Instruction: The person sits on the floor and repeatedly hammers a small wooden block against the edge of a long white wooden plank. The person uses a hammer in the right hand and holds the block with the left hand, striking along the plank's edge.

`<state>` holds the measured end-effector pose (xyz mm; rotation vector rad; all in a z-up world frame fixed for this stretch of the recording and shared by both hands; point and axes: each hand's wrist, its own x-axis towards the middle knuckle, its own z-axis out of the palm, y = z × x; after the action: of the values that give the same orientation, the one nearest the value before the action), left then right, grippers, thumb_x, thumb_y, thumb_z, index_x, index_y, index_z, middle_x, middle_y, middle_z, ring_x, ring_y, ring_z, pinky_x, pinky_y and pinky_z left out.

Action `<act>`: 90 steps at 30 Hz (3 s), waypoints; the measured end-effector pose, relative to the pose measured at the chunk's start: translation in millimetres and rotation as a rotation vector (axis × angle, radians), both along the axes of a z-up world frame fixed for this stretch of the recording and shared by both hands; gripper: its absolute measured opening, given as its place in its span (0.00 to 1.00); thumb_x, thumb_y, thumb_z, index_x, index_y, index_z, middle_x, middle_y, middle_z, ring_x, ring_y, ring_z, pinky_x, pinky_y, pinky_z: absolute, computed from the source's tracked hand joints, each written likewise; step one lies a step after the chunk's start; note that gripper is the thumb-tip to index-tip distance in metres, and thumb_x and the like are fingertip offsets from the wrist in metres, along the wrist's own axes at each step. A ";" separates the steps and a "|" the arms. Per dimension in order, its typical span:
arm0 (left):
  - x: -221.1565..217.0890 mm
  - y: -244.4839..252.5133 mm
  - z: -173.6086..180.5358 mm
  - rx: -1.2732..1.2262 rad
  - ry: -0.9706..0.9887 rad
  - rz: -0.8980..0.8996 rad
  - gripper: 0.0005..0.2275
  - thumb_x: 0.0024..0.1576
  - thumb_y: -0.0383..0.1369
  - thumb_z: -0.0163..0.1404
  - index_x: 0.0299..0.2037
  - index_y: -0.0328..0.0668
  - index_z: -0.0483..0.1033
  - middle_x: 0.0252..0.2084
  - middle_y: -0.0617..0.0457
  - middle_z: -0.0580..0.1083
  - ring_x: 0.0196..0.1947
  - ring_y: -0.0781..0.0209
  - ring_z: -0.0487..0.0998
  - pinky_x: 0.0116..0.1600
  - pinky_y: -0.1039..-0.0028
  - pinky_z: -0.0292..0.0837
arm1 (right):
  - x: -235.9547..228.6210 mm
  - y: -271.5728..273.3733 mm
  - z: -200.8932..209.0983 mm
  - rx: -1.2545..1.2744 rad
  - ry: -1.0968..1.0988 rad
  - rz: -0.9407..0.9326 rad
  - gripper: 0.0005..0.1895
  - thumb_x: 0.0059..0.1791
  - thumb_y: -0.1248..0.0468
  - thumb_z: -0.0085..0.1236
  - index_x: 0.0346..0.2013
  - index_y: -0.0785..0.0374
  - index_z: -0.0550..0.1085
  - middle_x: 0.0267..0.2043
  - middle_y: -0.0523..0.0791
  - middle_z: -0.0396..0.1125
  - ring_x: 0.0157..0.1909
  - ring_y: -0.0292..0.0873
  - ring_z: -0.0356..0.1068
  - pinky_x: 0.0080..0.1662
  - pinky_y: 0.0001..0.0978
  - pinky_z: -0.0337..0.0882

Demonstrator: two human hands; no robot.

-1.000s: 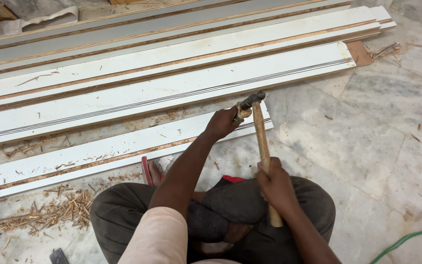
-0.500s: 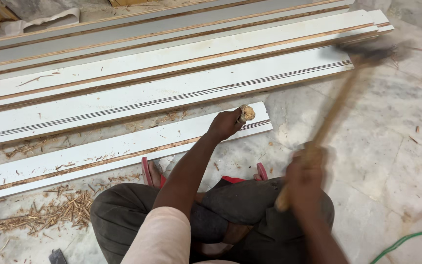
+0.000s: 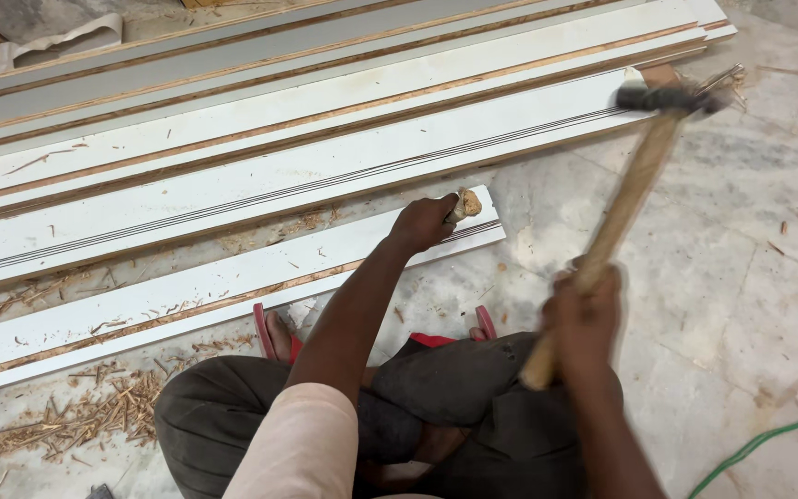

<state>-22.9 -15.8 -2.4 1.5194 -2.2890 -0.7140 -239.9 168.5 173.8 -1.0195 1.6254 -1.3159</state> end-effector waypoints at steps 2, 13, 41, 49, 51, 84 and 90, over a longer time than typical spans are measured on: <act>-5.7 -1.6 2.5 0.046 -0.020 0.014 0.16 0.55 0.34 0.54 0.53 0.46 0.70 0.39 0.45 0.80 0.42 0.42 0.81 0.46 0.52 0.74 | 13.4 5.8 -22.4 0.350 -0.020 0.198 0.10 0.51 0.66 0.48 0.46 0.62 0.62 0.25 0.48 0.64 0.16 0.40 0.63 0.20 0.34 0.66; -21.8 -20.0 -17.9 0.062 -0.100 -0.017 0.13 0.52 0.32 0.52 0.48 0.52 0.74 0.39 0.49 0.80 0.43 0.46 0.81 0.45 0.53 0.74 | -2.3 -14.9 -34.9 0.317 -0.144 0.073 0.10 0.51 0.64 0.48 0.44 0.66 0.63 0.26 0.47 0.62 0.17 0.40 0.60 0.20 0.35 0.63; 16.0 -10.5 11.6 0.008 0.017 0.033 0.12 0.55 0.39 0.57 0.44 0.45 0.72 0.36 0.47 0.79 0.39 0.43 0.80 0.43 0.53 0.72 | 10.2 -12.0 -71.0 0.234 -0.301 0.094 0.11 0.50 0.65 0.48 0.45 0.67 0.64 0.30 0.45 0.63 0.18 0.37 0.61 0.21 0.32 0.64; 2.4 4.7 25.9 -0.033 0.144 0.062 0.13 0.57 0.38 0.57 0.46 0.43 0.70 0.33 0.45 0.79 0.36 0.42 0.81 0.40 0.53 0.72 | 19.1 -8.0 -64.6 0.327 -0.321 0.180 0.11 0.51 0.64 0.50 0.42 0.69 0.63 0.28 0.46 0.60 0.17 0.37 0.59 0.23 0.37 0.72; 3.7 7.0 24.9 -0.030 0.156 0.066 0.13 0.58 0.39 0.56 0.47 0.44 0.70 0.33 0.46 0.79 0.36 0.43 0.81 0.40 0.54 0.73 | 22.0 -7.2 -62.1 0.323 -0.336 0.187 0.11 0.52 0.64 0.49 0.42 0.69 0.62 0.27 0.47 0.59 0.17 0.37 0.58 0.25 0.40 0.76; 9.3 38.9 14.3 -0.117 0.343 0.453 0.18 0.61 0.39 0.54 0.58 0.40 0.70 0.34 0.44 0.80 0.34 0.46 0.83 0.39 0.58 0.77 | 26.1 -4.4 -56.4 0.307 -0.231 0.217 0.09 0.53 0.65 0.48 0.42 0.69 0.62 0.26 0.46 0.60 0.17 0.35 0.59 0.23 0.36 0.74; 0.9 33.4 8.1 -0.113 0.167 0.181 0.18 0.60 0.39 0.54 0.56 0.43 0.69 0.32 0.44 0.80 0.33 0.43 0.82 0.38 0.55 0.75 | 24.0 -4.5 -59.4 0.309 -0.173 0.226 0.08 0.53 0.65 0.47 0.40 0.69 0.62 0.25 0.47 0.60 0.17 0.36 0.59 0.23 0.37 0.73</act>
<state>-21.9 17.6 5.8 1.5297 -2.0057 -0.6260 -215.9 164.0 114.5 -0.8471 1.4782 -0.9410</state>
